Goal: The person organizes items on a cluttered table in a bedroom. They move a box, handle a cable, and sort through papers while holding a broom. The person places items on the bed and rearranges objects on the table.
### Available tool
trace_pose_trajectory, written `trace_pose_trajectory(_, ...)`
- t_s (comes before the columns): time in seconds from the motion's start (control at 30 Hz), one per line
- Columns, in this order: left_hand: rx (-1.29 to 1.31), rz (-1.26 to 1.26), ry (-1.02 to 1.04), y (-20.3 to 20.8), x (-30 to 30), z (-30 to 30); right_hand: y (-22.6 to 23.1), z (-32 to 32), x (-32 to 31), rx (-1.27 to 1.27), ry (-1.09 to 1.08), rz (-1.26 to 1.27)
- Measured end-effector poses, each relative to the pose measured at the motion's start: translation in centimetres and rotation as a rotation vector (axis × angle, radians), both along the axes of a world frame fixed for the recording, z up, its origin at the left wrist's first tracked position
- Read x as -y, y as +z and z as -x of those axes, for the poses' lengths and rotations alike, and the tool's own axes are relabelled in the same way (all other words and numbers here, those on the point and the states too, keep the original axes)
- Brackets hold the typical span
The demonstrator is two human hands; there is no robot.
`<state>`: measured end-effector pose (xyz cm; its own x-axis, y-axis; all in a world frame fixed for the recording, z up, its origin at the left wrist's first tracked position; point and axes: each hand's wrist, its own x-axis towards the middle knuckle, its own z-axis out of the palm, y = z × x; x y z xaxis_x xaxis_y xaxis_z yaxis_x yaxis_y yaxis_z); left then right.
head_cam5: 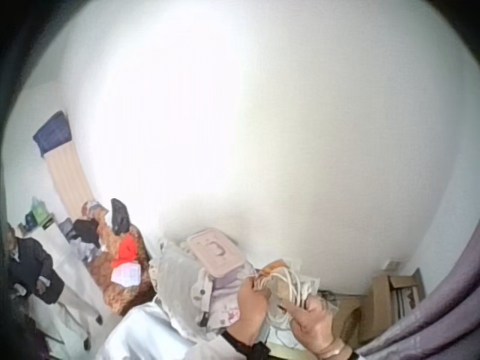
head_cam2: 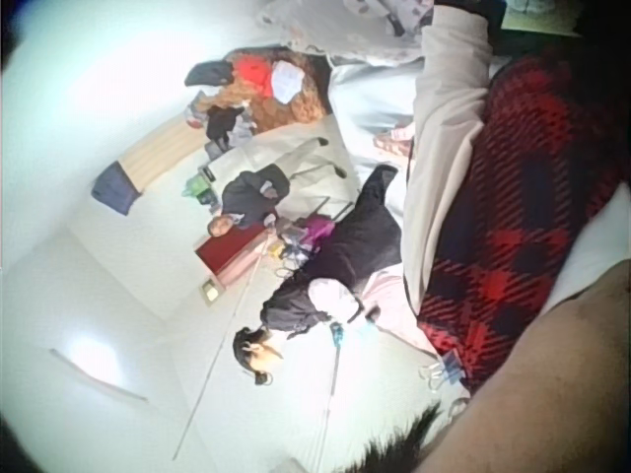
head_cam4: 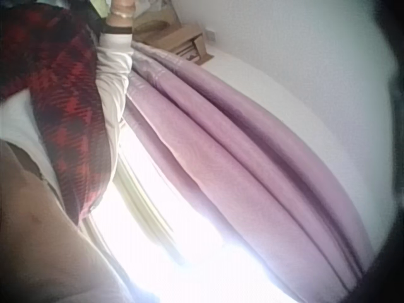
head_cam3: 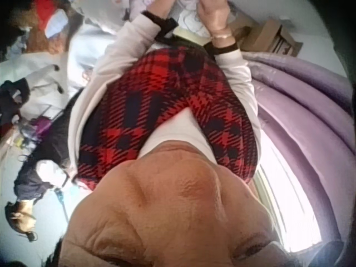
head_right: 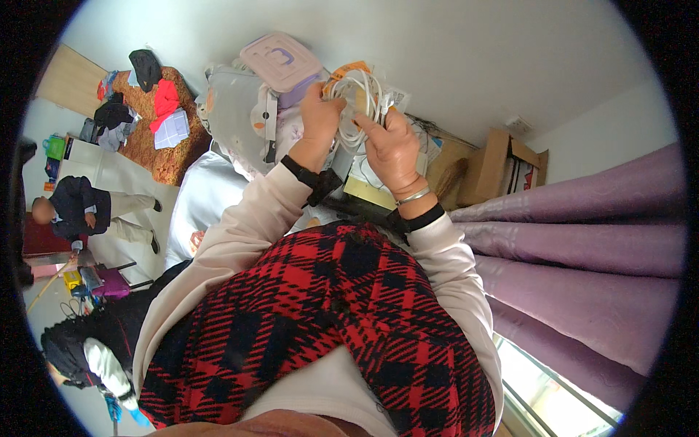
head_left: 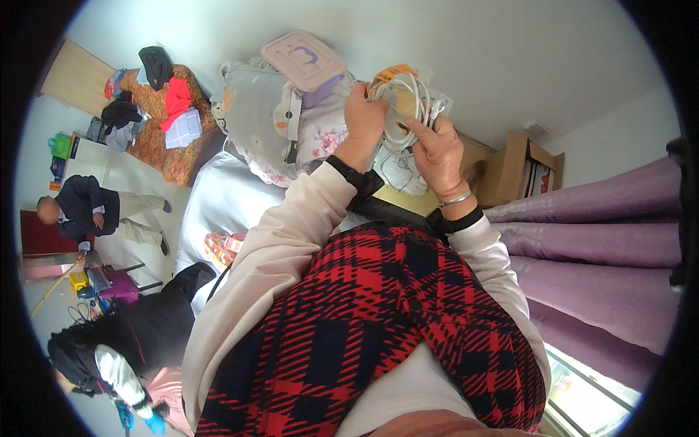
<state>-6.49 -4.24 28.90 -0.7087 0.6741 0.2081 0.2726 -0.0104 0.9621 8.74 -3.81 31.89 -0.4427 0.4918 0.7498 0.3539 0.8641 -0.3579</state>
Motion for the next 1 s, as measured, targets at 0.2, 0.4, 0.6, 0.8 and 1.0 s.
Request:
trace_pose_trajectory(0.2, -0.034, -0.136, 0.014, 0.3, -0.1, 0.4, 1.2, -0.5, 0.8, -0.001, 0.093, 0.075)
trace_pose_trajectory(0.4, -0.086, -0.305, 0.009, 1.9, 1.3, -0.3, 2.3, -0.3, 1.1, -0.173, 0.061, 0.161)
trace_pose_trajectory(0.6, -0.13, -0.432, -0.114, 4.6, 3.3, -1.1, 2.2, -0.2, 0.1, -0.494, 0.029, 0.434)
trace_pose_trajectory(0.8, -0.589, -0.422, -0.089, 7.2, 3.3, 0.6, 2.6, -1.1, 0.3, -0.284, 0.014, 0.271)
trace_pose_trajectory(1.0, -0.837, -0.52, -0.048, 8.2, 3.5, -0.5, 3.1, -0.8, -0.3, -0.206, 0.008, 0.097)
